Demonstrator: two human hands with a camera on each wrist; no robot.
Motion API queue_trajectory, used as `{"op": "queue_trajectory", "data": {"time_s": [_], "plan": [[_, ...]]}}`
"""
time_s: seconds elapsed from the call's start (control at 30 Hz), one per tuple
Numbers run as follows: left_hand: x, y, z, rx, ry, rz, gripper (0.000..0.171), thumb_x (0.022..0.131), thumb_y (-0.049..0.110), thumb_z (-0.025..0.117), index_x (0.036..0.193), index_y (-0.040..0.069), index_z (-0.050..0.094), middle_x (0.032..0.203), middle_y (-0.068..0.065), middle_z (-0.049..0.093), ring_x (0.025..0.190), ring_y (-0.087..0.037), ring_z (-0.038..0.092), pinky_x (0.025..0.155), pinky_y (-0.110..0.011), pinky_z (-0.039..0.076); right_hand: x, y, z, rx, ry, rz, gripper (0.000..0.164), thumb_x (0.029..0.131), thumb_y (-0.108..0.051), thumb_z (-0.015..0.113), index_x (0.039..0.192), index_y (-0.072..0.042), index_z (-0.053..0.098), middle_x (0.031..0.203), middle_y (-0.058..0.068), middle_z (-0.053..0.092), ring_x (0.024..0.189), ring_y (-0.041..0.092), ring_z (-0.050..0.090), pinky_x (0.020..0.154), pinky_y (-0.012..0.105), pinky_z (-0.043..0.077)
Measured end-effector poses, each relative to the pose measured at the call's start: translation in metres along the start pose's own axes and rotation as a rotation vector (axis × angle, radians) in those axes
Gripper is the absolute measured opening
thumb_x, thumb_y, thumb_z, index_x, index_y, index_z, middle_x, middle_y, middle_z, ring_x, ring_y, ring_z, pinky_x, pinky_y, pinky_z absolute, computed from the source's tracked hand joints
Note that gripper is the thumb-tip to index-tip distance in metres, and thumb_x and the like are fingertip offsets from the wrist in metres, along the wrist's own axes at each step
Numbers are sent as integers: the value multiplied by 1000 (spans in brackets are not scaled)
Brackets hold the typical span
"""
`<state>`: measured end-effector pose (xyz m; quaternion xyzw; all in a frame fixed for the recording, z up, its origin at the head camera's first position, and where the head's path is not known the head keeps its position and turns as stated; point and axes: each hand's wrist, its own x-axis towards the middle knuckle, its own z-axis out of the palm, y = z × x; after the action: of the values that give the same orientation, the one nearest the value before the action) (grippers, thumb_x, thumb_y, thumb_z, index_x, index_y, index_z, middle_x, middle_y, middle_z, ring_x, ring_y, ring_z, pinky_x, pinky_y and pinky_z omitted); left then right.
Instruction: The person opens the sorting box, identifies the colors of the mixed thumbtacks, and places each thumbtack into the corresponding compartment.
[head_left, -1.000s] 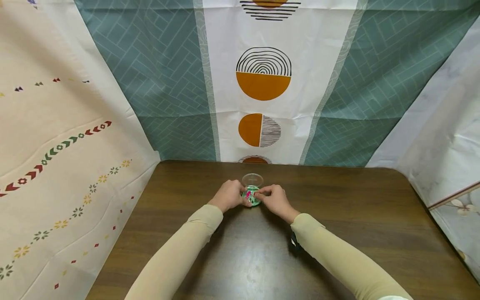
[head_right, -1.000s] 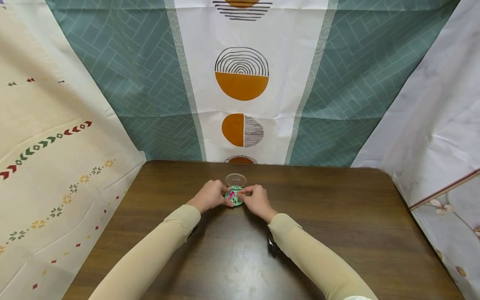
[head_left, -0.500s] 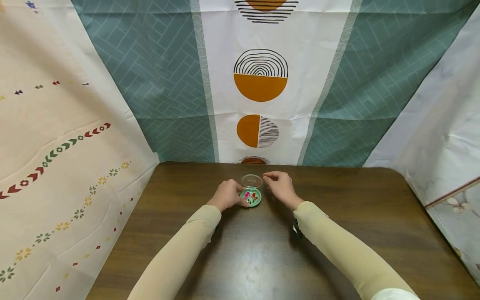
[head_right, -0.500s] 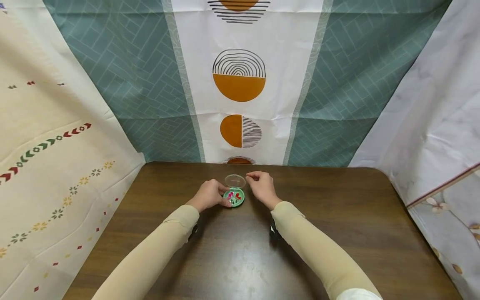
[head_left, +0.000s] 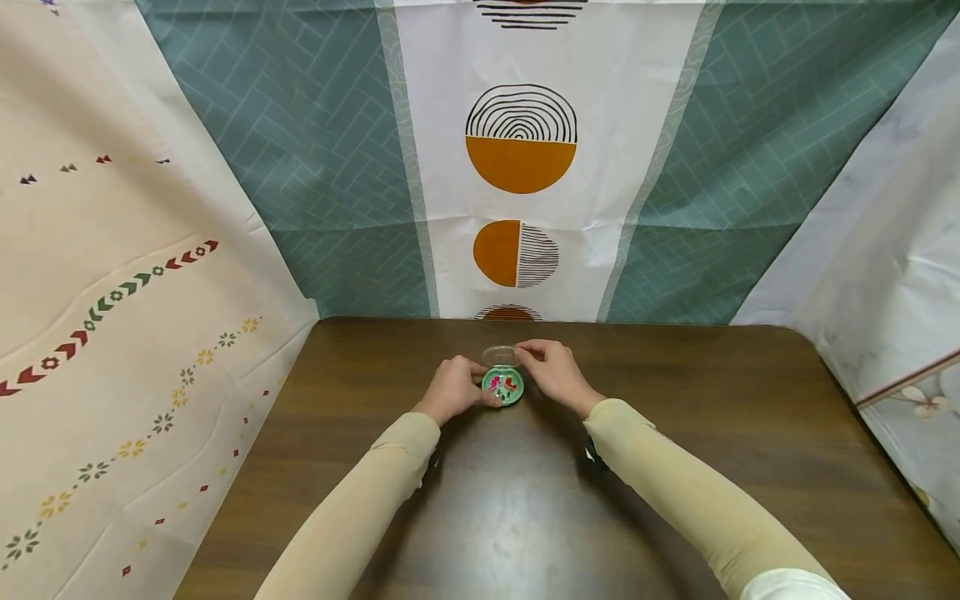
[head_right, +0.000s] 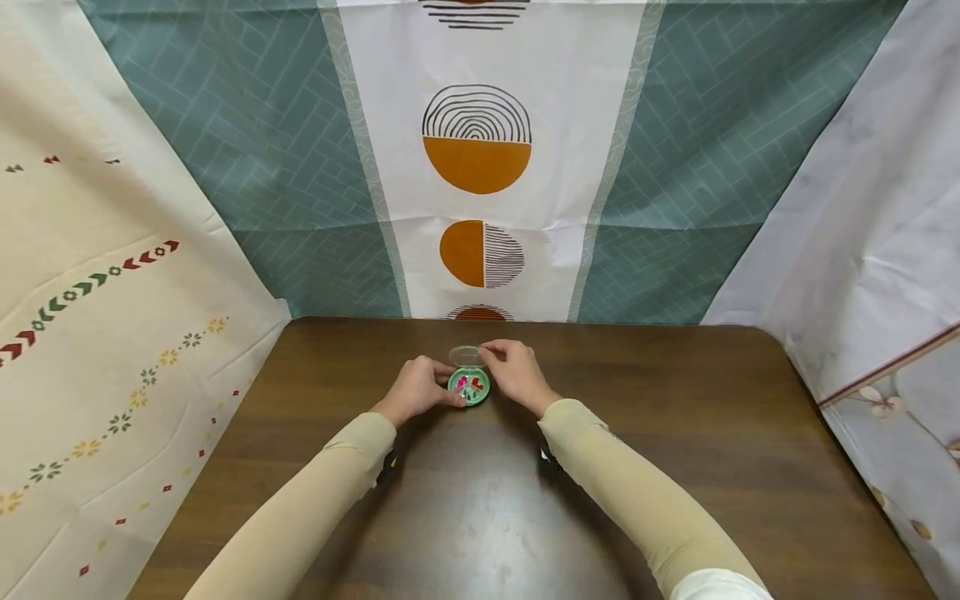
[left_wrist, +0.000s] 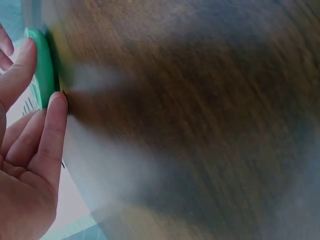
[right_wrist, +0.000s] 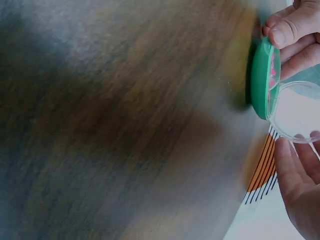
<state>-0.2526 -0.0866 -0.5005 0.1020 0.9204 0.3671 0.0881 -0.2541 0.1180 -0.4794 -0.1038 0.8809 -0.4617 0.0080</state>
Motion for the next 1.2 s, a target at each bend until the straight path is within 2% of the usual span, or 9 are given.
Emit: {"op": "queue_trajectory", "data": {"time_s": [0.17, 0.3, 0.47, 0.53, 0.7, 0.8, 1.03, 1.13, 1.2], "plan": [[-3, -2, -1, -32, -19, -34, 71, 58, 39, 88, 117, 7, 66, 101, -2, 73, 94, -10, 66, 80, -29, 53, -5, -1, 3, -19, -37, -2, 32, 94, -39, 54, 105, -14, 71, 100, -6, 70, 96, 12, 62, 85, 37, 51], [-5, -6, -2, -75, -33, -46, 78, 55, 38, 89, 120, 5, 63, 107, -6, 71, 99, -12, 66, 84, -31, 53, -7, 2, 6, -37, -78, -36, 26, 92, -35, 58, 103, -16, 72, 97, -8, 70, 94, 10, 64, 84, 35, 51], [-6, -7, -4, -86, -57, -55, 83, 50, 37, 91, 122, 6, 62, 110, -6, 69, 102, -13, 66, 87, -32, 52, -10, 7, 12, -77, -123, -82, 20, 88, -27, 66, 103, -14, 72, 98, -7, 70, 92, 10, 65, 81, 32, 53], [-7, -6, -4, -87, -69, -59, 83, 50, 36, 92, 122, 6, 62, 110, -6, 70, 103, -13, 65, 88, -33, 51, -13, 9, 15, -121, -136, -111, 21, 87, -25, 67, 104, -14, 72, 102, -4, 69, 95, 11, 65, 83, 33, 53], [-11, -2, -3, -78, -90, -70, 83, 49, 34, 92, 121, 6, 63, 110, -5, 70, 104, -13, 65, 90, -33, 50, -21, 10, 17, -354, -159, -236, 21, 86, -24, 68, 105, -14, 73, 110, 1, 67, 106, 17, 61, 90, 35, 50], [-13, 2, -2, -62, -98, -73, 83, 48, 33, 93, 121, 6, 63, 109, -5, 70, 103, -13, 65, 90, -33, 50, -27, 7, 17, -451, -160, -279, 23, 87, -25, 67, 106, -13, 73, 112, 3, 67, 108, 18, 61, 92, 36, 49], [-12, 9, -3, -28, -113, -66, 83, 47, 32, 93, 119, 4, 64, 111, -7, 69, 102, -15, 66, 85, -31, 52, -28, -5, 16, -553, -170, -271, 21, 84, -21, 69, 102, -11, 74, 103, 4, 68, 100, 20, 62, 88, 35, 50], [-10, 10, -6, -30, -127, -73, 81, 50, 32, 92, 120, 3, 63, 112, -8, 69, 103, -15, 65, 83, -30, 53, -22, -11, 15, -525, -194, -209, 19, 83, -20, 70, 98, -9, 74, 100, 4, 68, 98, 21, 62, 86, 36, 50], [-7, 11, -8, -48, -146, -73, 80, 56, 33, 90, 123, 2, 60, 113, -9, 68, 104, -17, 65, 83, -30, 53, -18, -13, 12, -457, -214, -148, 22, 82, -22, 71, 100, -8, 73, 102, 5, 68, 98, 21, 62, 85, 36, 51]]}}
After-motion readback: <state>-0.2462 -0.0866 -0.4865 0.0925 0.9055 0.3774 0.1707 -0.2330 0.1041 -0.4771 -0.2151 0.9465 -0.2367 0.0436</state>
